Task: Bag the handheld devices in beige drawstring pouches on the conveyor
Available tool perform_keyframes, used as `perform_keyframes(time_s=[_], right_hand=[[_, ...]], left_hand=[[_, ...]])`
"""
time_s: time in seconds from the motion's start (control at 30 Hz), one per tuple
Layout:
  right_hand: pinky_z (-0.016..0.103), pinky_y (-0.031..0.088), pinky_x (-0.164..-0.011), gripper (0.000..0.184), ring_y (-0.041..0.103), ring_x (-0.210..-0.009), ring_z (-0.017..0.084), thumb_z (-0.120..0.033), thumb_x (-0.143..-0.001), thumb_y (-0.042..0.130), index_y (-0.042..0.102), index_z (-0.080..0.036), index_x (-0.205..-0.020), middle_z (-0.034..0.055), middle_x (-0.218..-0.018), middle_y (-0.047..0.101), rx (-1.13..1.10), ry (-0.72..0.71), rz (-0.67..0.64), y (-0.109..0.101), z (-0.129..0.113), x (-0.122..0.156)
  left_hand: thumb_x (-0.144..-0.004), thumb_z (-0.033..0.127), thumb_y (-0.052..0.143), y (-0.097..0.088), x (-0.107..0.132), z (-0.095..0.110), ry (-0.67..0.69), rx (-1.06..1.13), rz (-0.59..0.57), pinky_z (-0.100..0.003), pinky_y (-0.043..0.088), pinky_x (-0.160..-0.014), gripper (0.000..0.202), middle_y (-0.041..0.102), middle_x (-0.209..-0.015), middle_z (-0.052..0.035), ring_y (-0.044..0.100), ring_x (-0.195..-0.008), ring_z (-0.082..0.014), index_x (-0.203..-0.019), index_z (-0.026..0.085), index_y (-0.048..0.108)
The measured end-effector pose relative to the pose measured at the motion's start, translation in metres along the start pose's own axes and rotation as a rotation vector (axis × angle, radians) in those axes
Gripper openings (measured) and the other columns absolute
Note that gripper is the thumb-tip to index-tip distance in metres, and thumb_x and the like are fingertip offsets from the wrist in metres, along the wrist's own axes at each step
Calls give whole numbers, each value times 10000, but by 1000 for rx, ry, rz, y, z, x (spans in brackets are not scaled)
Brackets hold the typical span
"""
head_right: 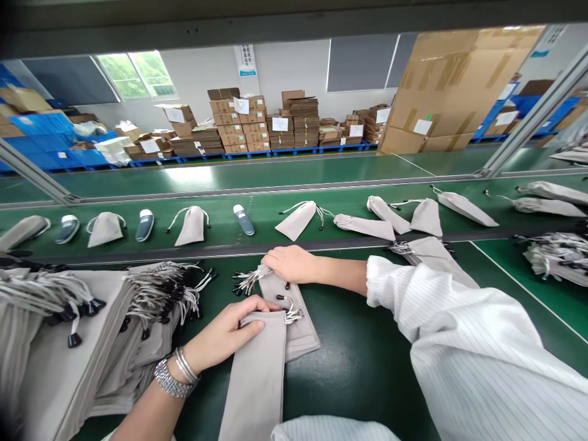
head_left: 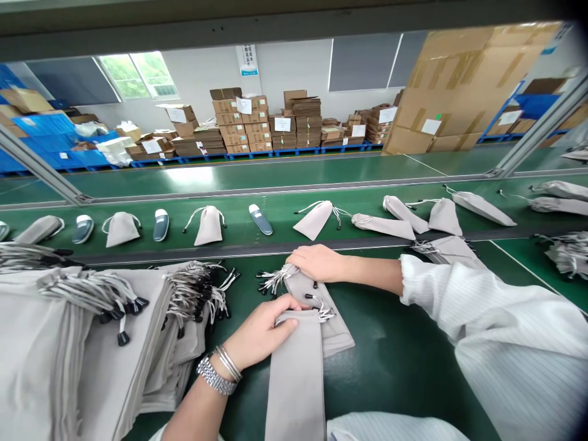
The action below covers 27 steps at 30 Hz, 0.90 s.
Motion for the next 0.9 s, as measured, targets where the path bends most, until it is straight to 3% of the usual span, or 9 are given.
perform_keyframes(time_s=[0.1, 0.17, 0.23, 0.3, 0.37, 0.47, 0.67, 0.8, 0.9], right_hand=[[350, 461, -802, 267, 591, -989, 223, -188, -994, 375, 570, -165, -1175, 104, -1087, 661, -220, 30, 33, -4, 8, 3], [360, 459, -822, 294, 584, -1014, 228, -314, -1020, 366, 553, -174, -1199, 108, -1122, 651, -319, 17, 41, -7, 7, 6], [363, 456, -801, 419, 577, -1012, 252, -500, -956, 489, 529, -179, -1221, 116, -1142, 635, -328, 7, 23, -8, 5, 8], [348, 446, -755, 555, 577, -976, 265, -577, -836, 630, 519, -182, -1211, 111, -1119, 630, -286, 13, -2, -6, 5, 8], [322, 426, -722, 485, 580, -925, 250, -527, -834, 643, 532, -183, -1156, 93, -1053, 637, -267, 18, -9, -5, 6, 6], [290, 395, -703, 281, 585, -862, 211, -427, -938, 519, 563, -183, -1070, 65, -962, 648, -324, 5, -1, -2, 9, 1], [259, 384, -675, 306, 578, -770, 169, -461, -989, 420, 568, -194, -1020, 19, -886, 642, -602, 134, -49, 11, 22, -3], [265, 415, -694, 259, 541, -750, 141, -355, -988, 437, 453, -204, -1197, 22, -957, 596, -605, 77, 22, -5, 17, 4], [260, 409, -686, 159, 512, -773, 134, -319, -973, 468, 499, -201, -1075, 54, -1058, 547, -429, -10, 114, -21, 11, 11]], left_hand=[[-882, 217, 543, -4, 1, 0, -8, -13, 13, -324, 449, -955, 164, 695, -1179, -51, 622, -1093, -248, -1023, 209, 626], [-873, 235, 550, -5, 2, -1, -17, -16, 21, -327, 460, -939, 173, 709, -1123, -54, 633, -1044, -249, -1015, 198, 641], [-868, 250, 552, -5, 2, 0, -21, -10, 23, -328, 466, -931, 188, 713, -1096, -53, 636, -1021, -249, -1017, 193, 652], [-864, 260, 554, -5, 1, 1, -26, -6, 22, -329, 468, -926, 208, 712, -1093, -54, 633, -1016, -250, -1030, 193, 658], [-859, 272, 558, -6, 2, 1, -34, -10, 24, -326, 471, -914, 217, 712, -1071, -55, 631, -1002, -250, -1033, 194, 662], [-852, 286, 559, -8, 2, 2, -51, -30, 35, -320, 477, -886, 208, 713, -1011, -51, 628, -964, -246, -1005, 190, 663], [-844, 286, 545, -11, 5, 5, -80, -62, 52, -281, 482, -728, 171, 707, -954, -33, 597, -782, -194, -941, 193, 651], [-847, 281, 531, -11, 8, 2, -113, -38, 48, -236, 422, -565, 154, 702, -950, -20, 517, -613, -133, -923, 193, 632], [-837, 284, 539, -11, 8, 2, -111, -21, 54, -226, 384, -518, 165, 699, -924, -13, 474, -562, -117, -928, 193, 643]])
Point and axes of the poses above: each hand's wrist, its own x-axis away from the middle knuckle, its own y-axis out of the palm, z = x × y, the point moved 9 cm from there along -x, towards the middle knuckle
